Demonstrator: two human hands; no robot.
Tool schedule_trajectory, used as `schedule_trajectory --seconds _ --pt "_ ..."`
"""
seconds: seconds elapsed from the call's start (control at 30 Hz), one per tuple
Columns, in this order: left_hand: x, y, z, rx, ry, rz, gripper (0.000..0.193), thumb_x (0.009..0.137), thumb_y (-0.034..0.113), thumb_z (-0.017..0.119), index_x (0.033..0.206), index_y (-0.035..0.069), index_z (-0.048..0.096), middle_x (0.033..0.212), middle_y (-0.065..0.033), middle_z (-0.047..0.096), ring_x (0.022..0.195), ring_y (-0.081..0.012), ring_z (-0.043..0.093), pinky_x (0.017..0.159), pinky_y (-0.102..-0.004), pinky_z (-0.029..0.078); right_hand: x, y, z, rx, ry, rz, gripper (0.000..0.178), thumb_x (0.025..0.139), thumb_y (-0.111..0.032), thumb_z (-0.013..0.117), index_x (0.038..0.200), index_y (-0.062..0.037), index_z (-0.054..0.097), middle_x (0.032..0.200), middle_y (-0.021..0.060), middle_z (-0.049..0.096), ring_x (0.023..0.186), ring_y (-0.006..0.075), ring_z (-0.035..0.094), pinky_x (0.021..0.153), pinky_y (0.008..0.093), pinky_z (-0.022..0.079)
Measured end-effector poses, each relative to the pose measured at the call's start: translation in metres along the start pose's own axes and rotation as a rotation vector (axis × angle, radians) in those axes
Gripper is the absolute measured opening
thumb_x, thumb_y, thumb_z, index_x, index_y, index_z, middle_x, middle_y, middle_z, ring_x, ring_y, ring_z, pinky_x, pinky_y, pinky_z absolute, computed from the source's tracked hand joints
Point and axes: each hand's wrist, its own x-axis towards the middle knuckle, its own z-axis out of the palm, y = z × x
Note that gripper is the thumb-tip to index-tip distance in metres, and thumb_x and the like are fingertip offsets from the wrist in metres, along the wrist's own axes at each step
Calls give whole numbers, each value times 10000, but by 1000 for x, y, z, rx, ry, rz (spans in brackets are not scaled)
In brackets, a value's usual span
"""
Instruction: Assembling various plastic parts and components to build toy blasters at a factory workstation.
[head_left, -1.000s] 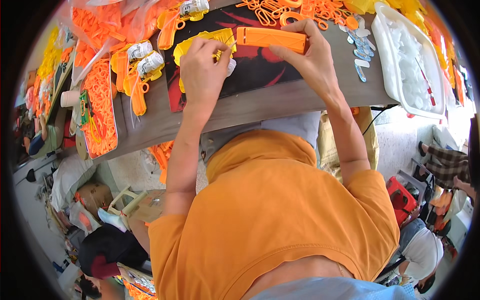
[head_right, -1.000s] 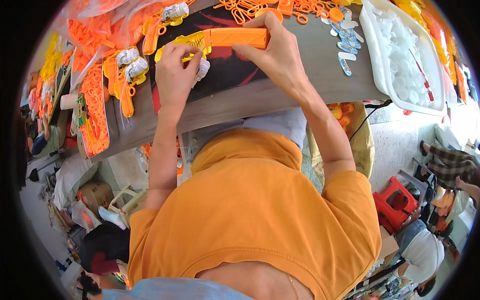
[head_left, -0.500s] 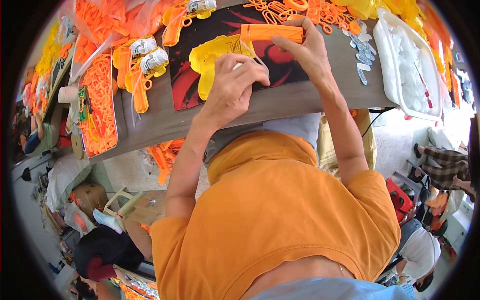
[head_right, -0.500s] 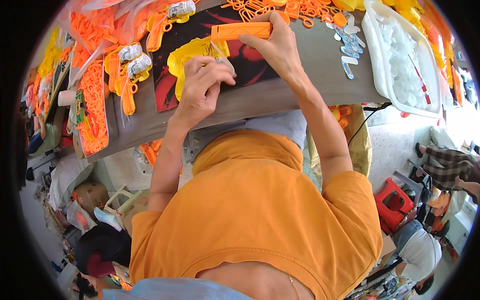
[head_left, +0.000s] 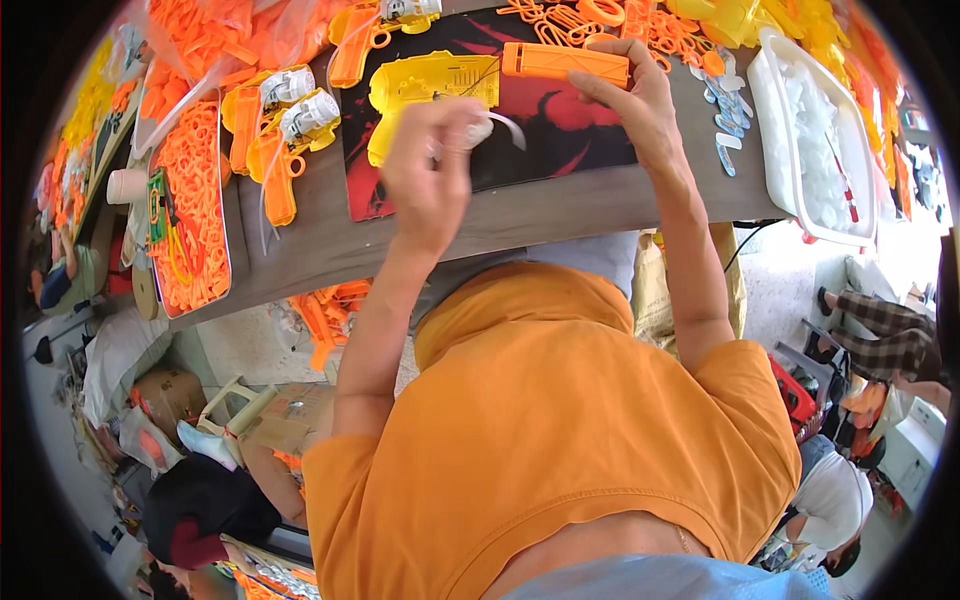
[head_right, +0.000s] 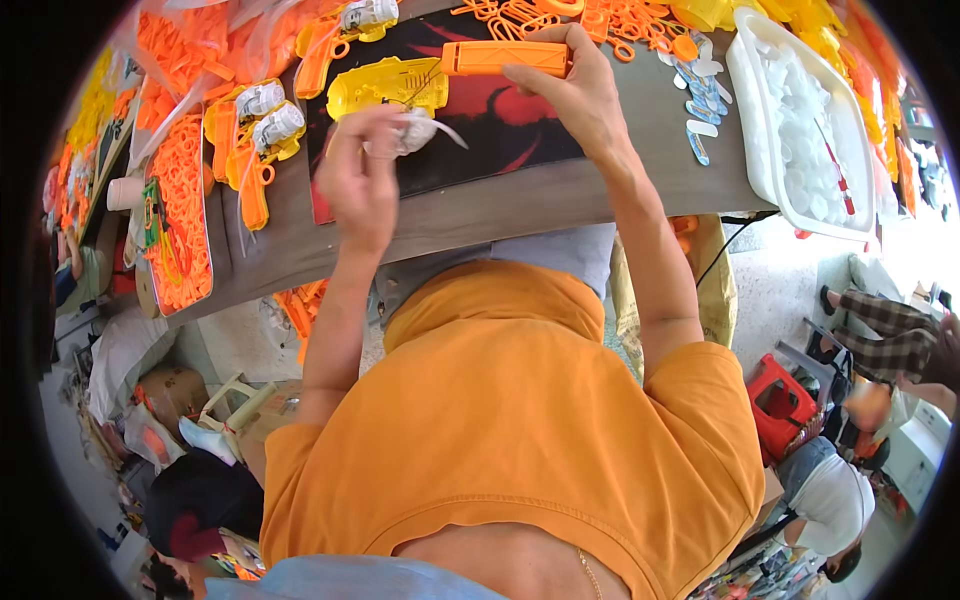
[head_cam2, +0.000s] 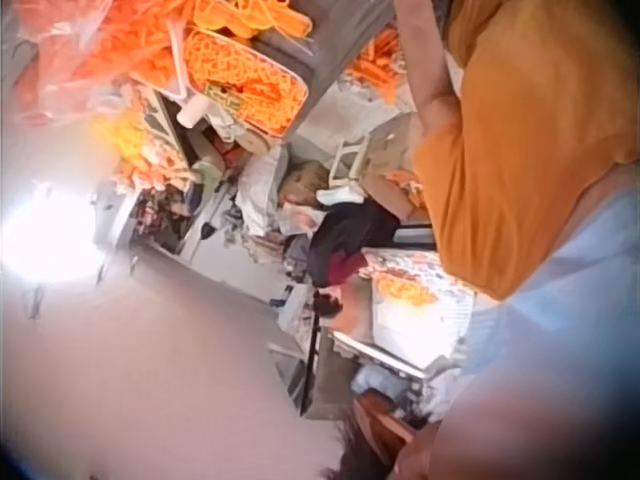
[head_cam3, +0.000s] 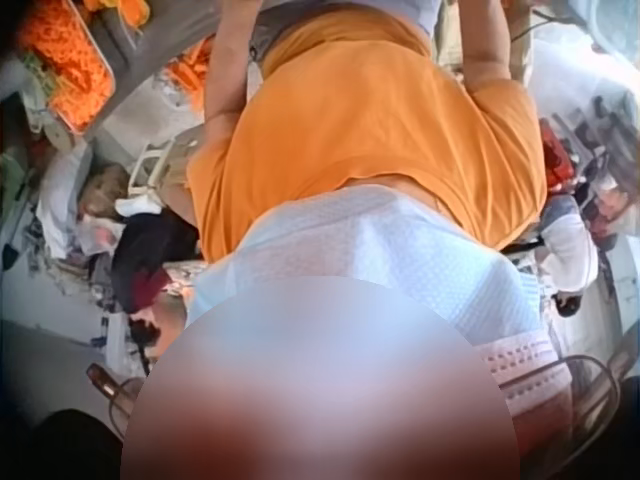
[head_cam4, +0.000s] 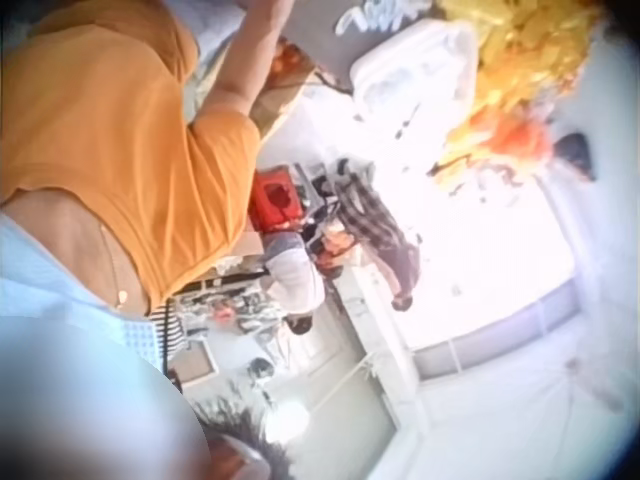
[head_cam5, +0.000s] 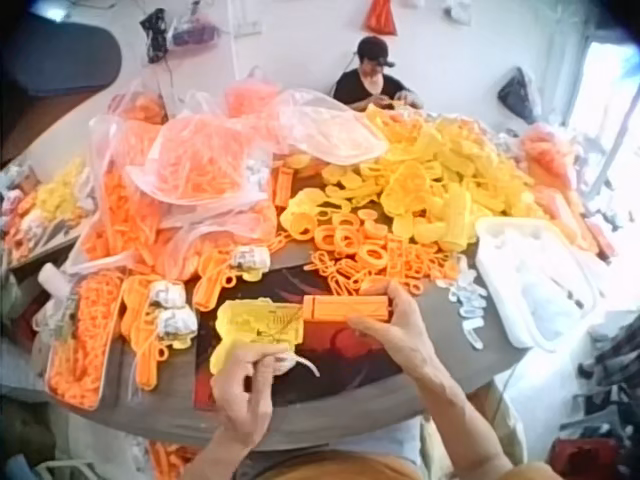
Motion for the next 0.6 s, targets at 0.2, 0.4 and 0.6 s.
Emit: schedule_trajectory --seconds 0.2,0.4,0.6 --pt "-1 -1 -11 185 -130 217 255 914 172 646 1144 64 639 1146 -101 573 831 -193 636 662 -334 519 -31 -21 42 -207 98 -281 394 838 -103 749 1160 9 551 968 79 667 815 107 638 714 244 522" --pt "7 1 -44 -552 -58 -670 559 951 196 622 1389 -18 350 1285 -146 478 795 -194 674 583 -244 543 -60 -16 94 -412 -212 -784 498 778 -82 771 1215 -41 537 1085 129 605 947 301 608 752 356 527" --pt "3 -28 -49 8 -141 -331 343 863 63 677 1202 72 619 1149 -115 550 952 -199 619 638 -270 543 -53 -2 81 -537 21 -413 323 836 -183 736 1057 -42 546 918 79 614 807 229 585 773 367 469"
